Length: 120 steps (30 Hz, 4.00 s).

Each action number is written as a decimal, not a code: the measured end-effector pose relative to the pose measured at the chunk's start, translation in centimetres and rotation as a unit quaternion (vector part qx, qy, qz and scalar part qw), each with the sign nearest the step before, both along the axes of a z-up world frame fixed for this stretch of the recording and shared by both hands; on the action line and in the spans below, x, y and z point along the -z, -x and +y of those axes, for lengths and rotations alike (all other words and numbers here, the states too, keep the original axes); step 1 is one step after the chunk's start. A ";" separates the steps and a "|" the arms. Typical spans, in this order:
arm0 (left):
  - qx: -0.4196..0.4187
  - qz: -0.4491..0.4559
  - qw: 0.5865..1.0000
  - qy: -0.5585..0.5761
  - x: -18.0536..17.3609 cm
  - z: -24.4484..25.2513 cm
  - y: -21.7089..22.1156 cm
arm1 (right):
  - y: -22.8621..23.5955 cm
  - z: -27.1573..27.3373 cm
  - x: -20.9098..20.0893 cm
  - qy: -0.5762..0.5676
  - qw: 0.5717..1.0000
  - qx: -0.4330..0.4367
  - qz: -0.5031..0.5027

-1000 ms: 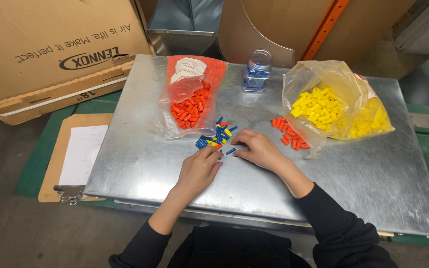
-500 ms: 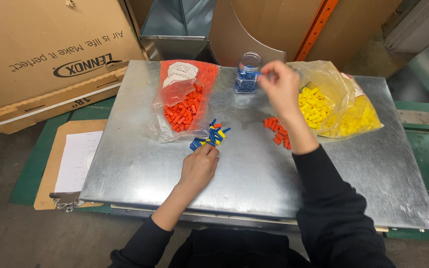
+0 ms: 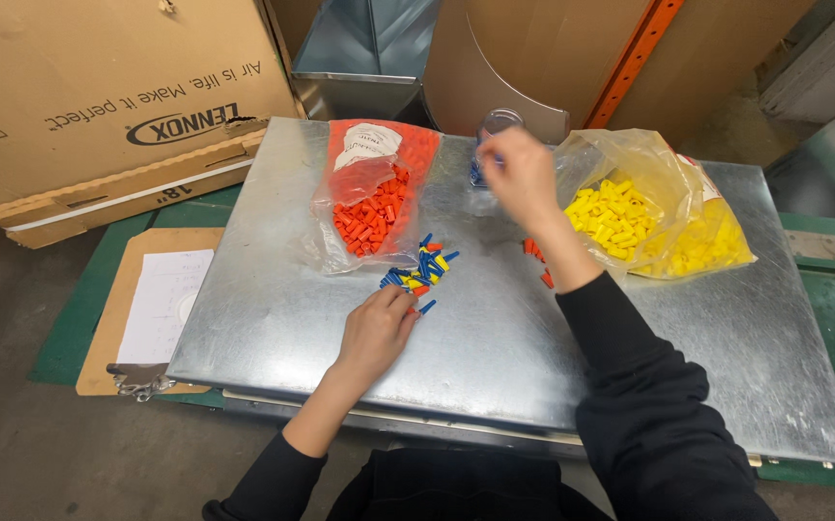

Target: The person sorts small plastic pieces by color on a metal table. They pick up blue, yellow, and red pieces from a mixed pile and place them into separate clear bags or a small container.

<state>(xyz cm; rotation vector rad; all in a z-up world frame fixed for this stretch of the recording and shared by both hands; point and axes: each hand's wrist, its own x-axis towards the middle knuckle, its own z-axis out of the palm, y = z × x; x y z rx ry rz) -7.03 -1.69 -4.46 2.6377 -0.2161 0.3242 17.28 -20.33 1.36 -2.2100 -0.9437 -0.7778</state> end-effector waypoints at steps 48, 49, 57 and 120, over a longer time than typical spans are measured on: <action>0.051 -0.277 0.956 0.082 -9.0 -2.6 -18.2 | 9.3 -5.8 1.2 -0.048 0.992 -0.027 0.117; 0.057 -0.282 0.954 0.081 -8.7 -3.2 -19.9 | 10.0 -6.2 1.7 -0.051 0.992 -0.023 0.110; -0.002 -0.149 0.989 0.017 -6.0 -6.2 -28.2 | 12.7 -7.8 3.7 -0.141 0.978 0.033 0.147; 0.033 -0.100 0.975 -0.197 5.1 -1.7 -6.5 | 6.2 -3.1 3.8 -0.210 0.939 -0.032 0.270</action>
